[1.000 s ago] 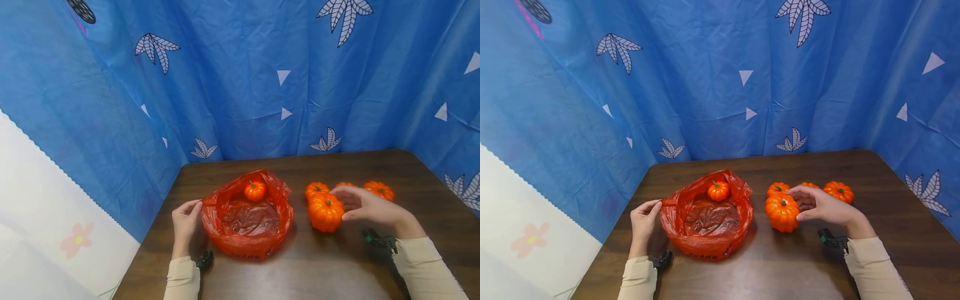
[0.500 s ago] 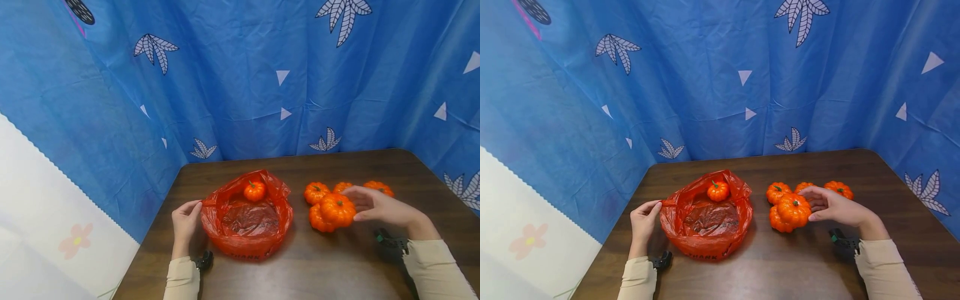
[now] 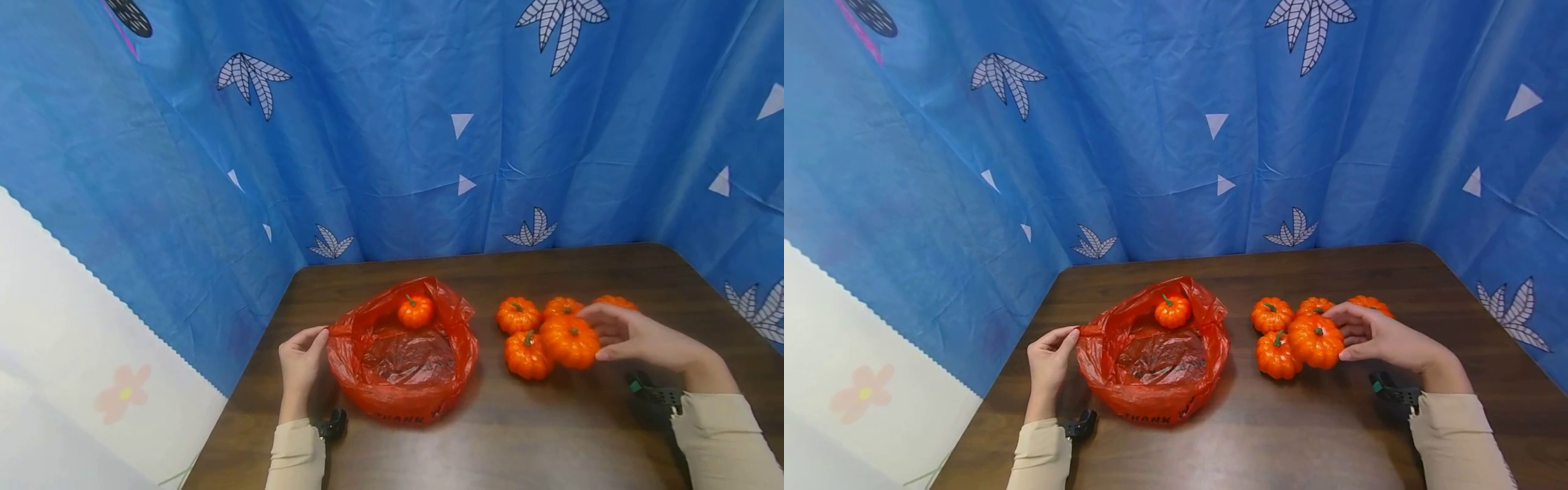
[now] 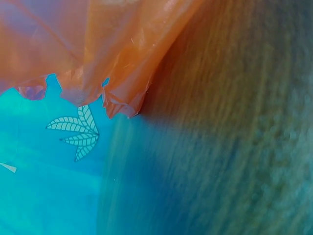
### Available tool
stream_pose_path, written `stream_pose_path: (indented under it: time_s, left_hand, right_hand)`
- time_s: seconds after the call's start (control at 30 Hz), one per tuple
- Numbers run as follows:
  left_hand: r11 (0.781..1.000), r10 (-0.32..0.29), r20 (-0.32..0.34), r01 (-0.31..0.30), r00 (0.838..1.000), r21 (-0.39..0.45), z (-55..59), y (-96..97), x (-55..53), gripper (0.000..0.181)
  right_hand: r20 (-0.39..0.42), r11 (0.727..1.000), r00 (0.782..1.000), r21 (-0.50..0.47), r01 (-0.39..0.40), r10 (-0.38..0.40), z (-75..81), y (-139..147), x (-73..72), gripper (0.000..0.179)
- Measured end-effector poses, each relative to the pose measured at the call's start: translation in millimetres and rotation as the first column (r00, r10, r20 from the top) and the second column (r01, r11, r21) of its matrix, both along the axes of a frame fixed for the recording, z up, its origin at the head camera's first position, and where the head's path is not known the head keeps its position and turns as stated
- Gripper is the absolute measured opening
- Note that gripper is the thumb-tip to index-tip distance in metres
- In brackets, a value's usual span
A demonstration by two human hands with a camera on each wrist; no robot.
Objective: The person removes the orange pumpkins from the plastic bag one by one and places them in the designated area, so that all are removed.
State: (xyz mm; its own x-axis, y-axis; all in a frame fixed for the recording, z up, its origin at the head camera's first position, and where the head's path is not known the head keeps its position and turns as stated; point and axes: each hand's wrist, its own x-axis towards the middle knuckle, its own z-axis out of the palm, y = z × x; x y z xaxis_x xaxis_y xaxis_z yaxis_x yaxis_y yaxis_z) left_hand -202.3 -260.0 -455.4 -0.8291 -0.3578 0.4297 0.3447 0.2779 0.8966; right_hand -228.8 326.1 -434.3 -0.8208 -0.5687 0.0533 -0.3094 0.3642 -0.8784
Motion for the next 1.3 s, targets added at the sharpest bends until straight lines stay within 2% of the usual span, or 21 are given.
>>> stream_pose_path:
  time_s: [0.1, 0.3, 0.47, 0.8, 0.93, 1.13, 1.3]
  left_hand:
    - [1.000, 0.004, 0.005, -0.004, 1.000, 0.006, 3.0, 1.1, 0.8, 0.013]
    - [1.000, 0.012, 0.020, -0.012, 1.000, 0.007, 3.0, 1.2, 0.2, 0.013]
    - [1.000, 0.016, 0.030, -0.016, 0.999, 0.010, 2.8, 1.1, 0.1, 0.013]
    - [1.000, -0.005, 0.013, 0.005, 1.000, -0.008, 26.7, 13.8, 15.7, 0.013]
    - [1.000, -0.009, 0.011, 0.009, 1.000, -0.006, 27.2, 13.8, 16.4, 0.013]
    - [1.000, -0.008, 0.016, 0.008, 1.000, 0.003, 25.3, 13.0, 15.7, 0.013]
    - [1.000, -0.011, -0.013, 0.011, 1.000, -0.001, 24.4, 12.7, 14.9, 0.013]
  right_hand:
    - [-0.014, 1.000, 1.000, 0.005, 0.020, -0.020, -2.4, 4, -0.8, 0.051]
    - [-0.043, 1.000, 0.999, 0.006, 0.010, -0.010, -6.9, 14, -0.3, 0.050]
    - [-0.022, 1.000, 1.000, 0.010, 0.005, -0.005, -8.9, 20, -0.2, 0.050]
    - [0.043, 0.997, 0.997, 0.043, -0.061, 0.059, -16.8, 25, -6.0, 0.046]
    - [0.074, 0.997, 0.996, 0.057, -0.058, 0.053, -18.8, 24, -7.3, 0.045]
    - [0.079, 0.995, 0.994, 0.054, -0.079, 0.074, -23.3, 25, -8.2, 0.045]
    - [0.091, 0.994, 0.993, 0.069, -0.085, 0.078, -25.6, 26, -9.7, 0.046]
